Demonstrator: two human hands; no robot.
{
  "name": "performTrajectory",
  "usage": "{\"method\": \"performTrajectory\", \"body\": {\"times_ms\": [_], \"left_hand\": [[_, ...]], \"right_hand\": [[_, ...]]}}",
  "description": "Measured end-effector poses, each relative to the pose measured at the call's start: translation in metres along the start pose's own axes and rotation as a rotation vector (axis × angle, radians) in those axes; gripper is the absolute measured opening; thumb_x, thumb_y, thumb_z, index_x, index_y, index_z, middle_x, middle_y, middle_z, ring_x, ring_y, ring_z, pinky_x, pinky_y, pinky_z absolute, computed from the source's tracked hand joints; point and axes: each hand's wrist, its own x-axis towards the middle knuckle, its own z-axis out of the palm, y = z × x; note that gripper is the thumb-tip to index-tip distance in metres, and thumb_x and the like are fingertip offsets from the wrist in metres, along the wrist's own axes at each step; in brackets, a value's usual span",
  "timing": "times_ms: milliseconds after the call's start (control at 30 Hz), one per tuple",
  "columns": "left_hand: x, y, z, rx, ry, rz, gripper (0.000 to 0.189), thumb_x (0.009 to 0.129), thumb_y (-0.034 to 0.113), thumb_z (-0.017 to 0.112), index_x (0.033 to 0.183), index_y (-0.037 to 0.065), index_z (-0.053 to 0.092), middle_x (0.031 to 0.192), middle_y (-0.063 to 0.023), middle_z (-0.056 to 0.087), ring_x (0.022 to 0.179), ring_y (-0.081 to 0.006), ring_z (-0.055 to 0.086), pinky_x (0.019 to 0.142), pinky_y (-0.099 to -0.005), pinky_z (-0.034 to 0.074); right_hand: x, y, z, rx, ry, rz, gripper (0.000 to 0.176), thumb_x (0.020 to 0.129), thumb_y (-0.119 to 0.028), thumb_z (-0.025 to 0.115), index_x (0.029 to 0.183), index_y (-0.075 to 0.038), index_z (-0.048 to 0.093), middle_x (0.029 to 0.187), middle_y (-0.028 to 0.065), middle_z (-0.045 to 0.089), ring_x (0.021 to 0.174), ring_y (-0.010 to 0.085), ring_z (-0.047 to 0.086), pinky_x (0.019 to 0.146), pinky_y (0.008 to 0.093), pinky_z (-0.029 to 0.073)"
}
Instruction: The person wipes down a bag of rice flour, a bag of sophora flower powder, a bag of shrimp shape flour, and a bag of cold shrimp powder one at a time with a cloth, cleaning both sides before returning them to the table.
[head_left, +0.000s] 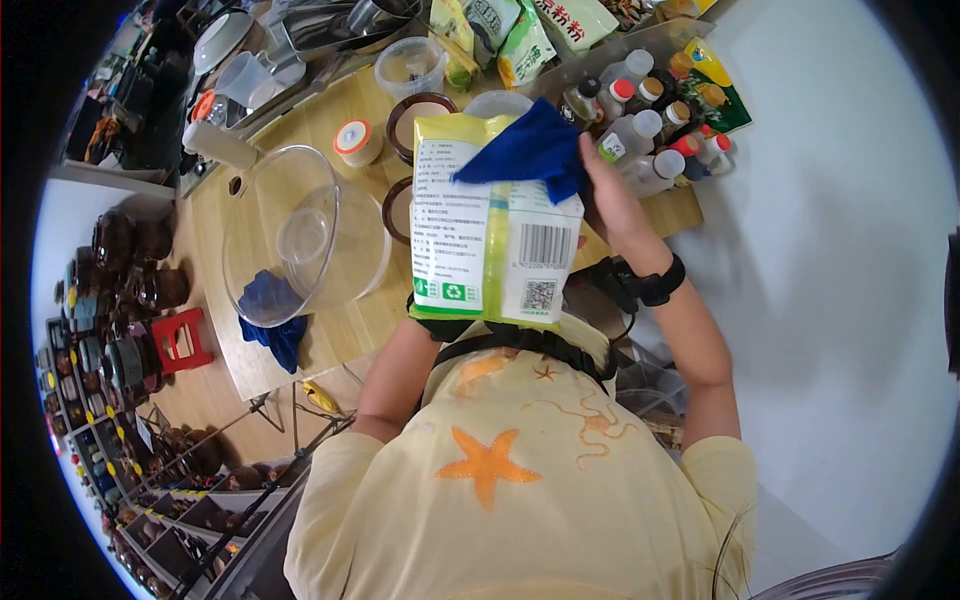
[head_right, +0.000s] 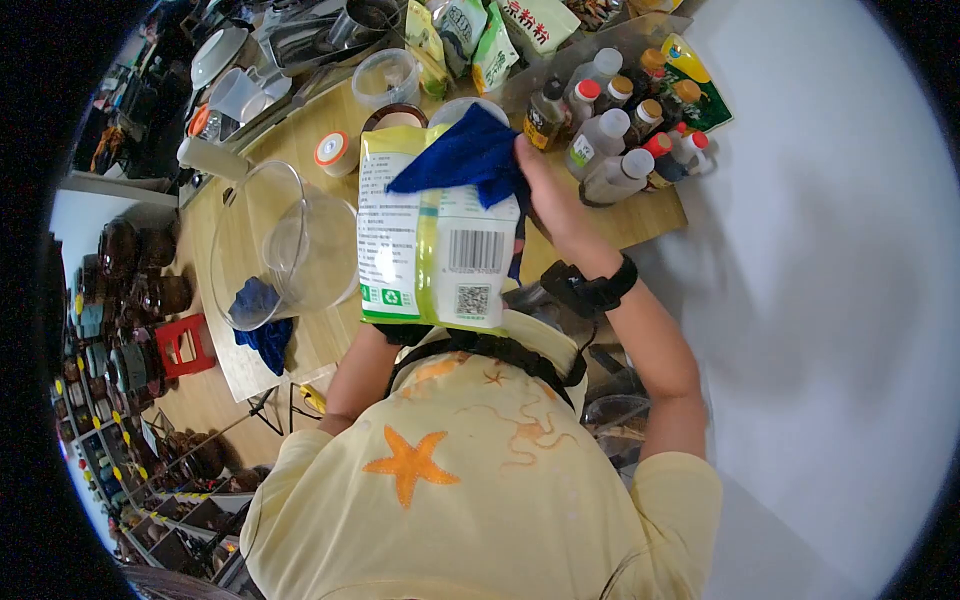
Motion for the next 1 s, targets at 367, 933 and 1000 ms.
{"method": "performTrajectory", "body": {"times_ms": [367,933,1000], "left_hand": [[0.013,0.003,-0.002,0.114,0.132,0.237,0.055,0.095,0.039,0.034,0.138,0.007,0.025,0.135,-0.0142,0.038,0.123,-0.0290,0.039,0.103,-0.0403,0.035],[0.007,0.002,-0.027,0.097,0.161,0.062,0.051,0.096,0.035,0.031,0.136,0.002,0.028,0.138,-0.0152,0.035,0.122,-0.0280,0.040,0.103,-0.0401,0.034],[0.008,0.001,-0.025,0.119,0.177,0.094,0.052,0.096,0.036,0.031,0.136,0.002,0.028,0.138,-0.0150,0.035,0.123,-0.0281,0.040,0.104,-0.0402,0.034]], "right_hand": [[-0.015,0.003,0.028,-1.284,-0.224,-0.811,0.036,0.093,-0.026,0.041,0.126,-0.012,0.049,0.129,0.0083,0.048,0.119,0.0347,0.040,0.105,0.0471,0.024],[-0.061,0.028,0.064,-1.538,-0.276,-0.825,0.053,0.075,-0.030,0.062,0.126,-0.030,0.050,0.139,-0.0069,0.037,0.131,0.0394,0.024,0.107,0.0482,0.017],[-0.056,0.029,0.070,-1.510,-0.294,-0.841,0.053,0.075,-0.031,0.062,0.126,-0.029,0.050,0.139,-0.0068,0.037,0.131,0.0391,0.025,0.107,0.0478,0.018]]}}
